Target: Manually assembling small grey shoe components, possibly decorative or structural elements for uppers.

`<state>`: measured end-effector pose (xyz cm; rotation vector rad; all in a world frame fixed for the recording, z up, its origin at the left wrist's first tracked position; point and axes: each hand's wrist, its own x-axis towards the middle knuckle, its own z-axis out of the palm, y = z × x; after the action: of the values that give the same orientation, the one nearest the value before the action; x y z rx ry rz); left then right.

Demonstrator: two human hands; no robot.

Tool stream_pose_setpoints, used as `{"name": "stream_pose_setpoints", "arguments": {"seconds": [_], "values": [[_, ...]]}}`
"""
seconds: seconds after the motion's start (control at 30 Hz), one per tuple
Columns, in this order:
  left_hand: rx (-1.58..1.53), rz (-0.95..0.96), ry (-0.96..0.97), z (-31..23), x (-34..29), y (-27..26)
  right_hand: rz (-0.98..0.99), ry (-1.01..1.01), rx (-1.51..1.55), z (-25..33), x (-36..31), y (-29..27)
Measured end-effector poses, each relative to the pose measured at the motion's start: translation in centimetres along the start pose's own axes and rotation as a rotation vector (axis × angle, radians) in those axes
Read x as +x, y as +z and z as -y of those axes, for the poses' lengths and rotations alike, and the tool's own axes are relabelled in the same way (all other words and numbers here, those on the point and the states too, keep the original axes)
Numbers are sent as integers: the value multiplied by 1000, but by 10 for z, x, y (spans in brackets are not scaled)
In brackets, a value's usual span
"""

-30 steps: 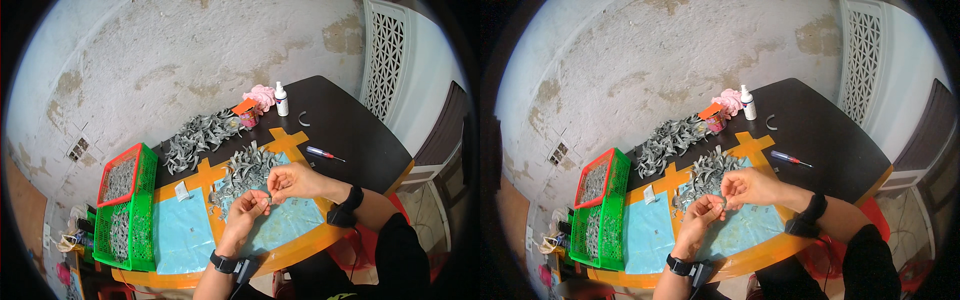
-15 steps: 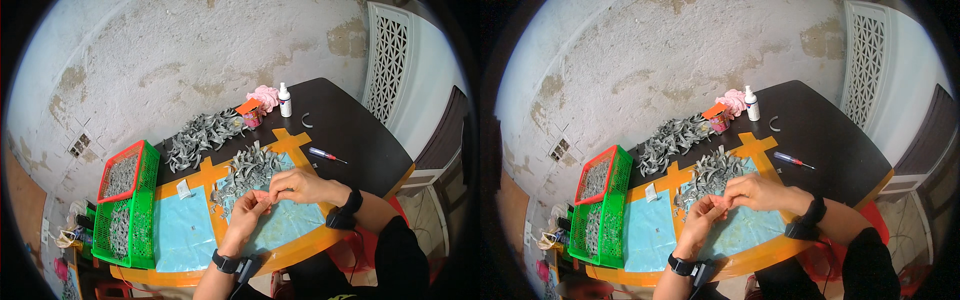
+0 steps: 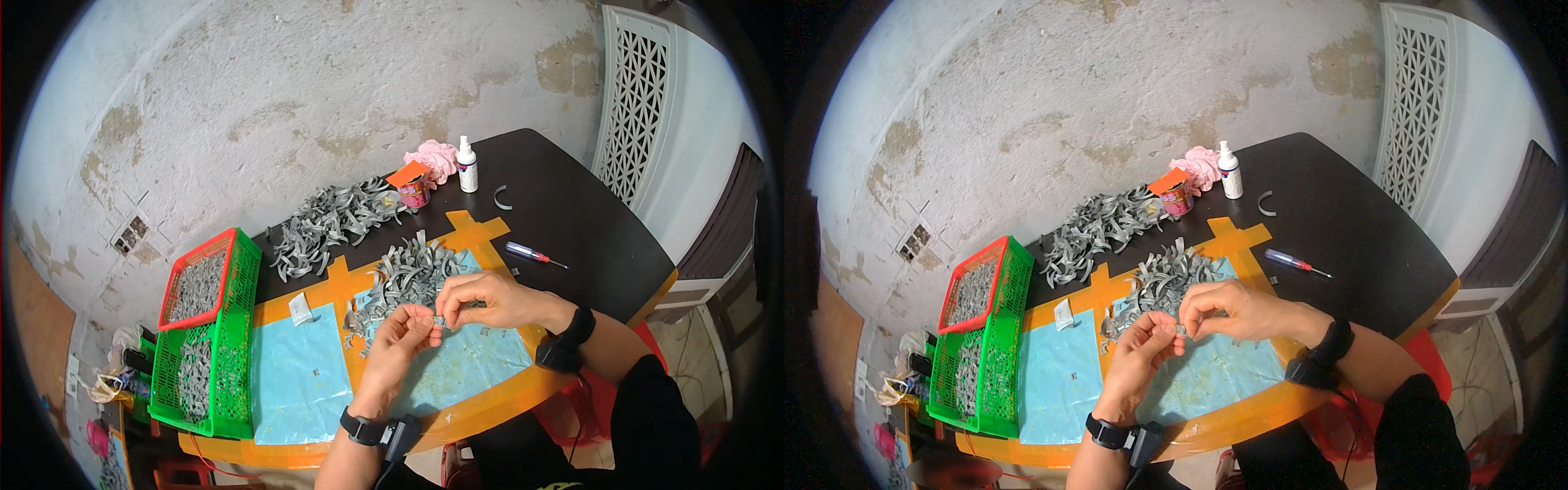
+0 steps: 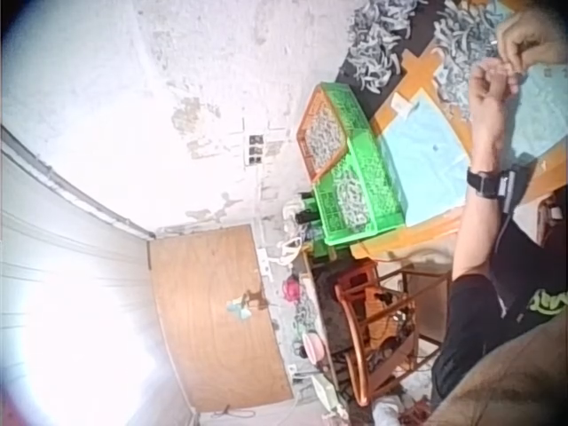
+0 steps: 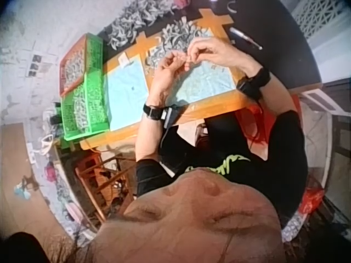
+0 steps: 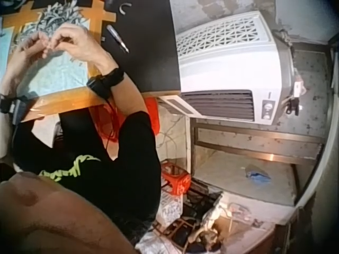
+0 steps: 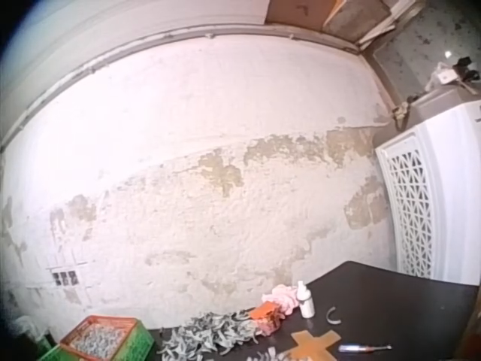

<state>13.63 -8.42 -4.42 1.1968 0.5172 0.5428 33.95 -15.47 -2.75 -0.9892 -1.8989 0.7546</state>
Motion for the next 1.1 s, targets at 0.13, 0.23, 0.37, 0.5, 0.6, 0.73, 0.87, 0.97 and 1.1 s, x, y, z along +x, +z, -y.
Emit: {"name": "stream_pose_setpoints", "arguments": {"seconds": [0.13,0.23,0.37,0.5,0.6,0.73,0.87,0.97,1.1], "values": [[-161,63,-8,-10,-2,4,-81,4,75,-7,-2,5],[-135,40,-7,-1,-1,-2,-126,66,225,-7,-1,8],[-274,-6,-110,0,1,3,-174,23,206,-4,-2,7],[-296,79,-41,9,2,6,-217,27,187,-5,-1,6],[-258,65,79,15,4,5,-222,35,170,-8,-1,6],[-258,19,128,19,6,4,-220,81,349,-10,-2,12],[-305,-17,121,18,7,4,-205,33,360,-12,-1,17],[-352,-1,117,20,7,3,-195,8,389,-9,-1,17],[-306,34,123,15,5,-1,-148,45,519,-2,-2,12]]}}
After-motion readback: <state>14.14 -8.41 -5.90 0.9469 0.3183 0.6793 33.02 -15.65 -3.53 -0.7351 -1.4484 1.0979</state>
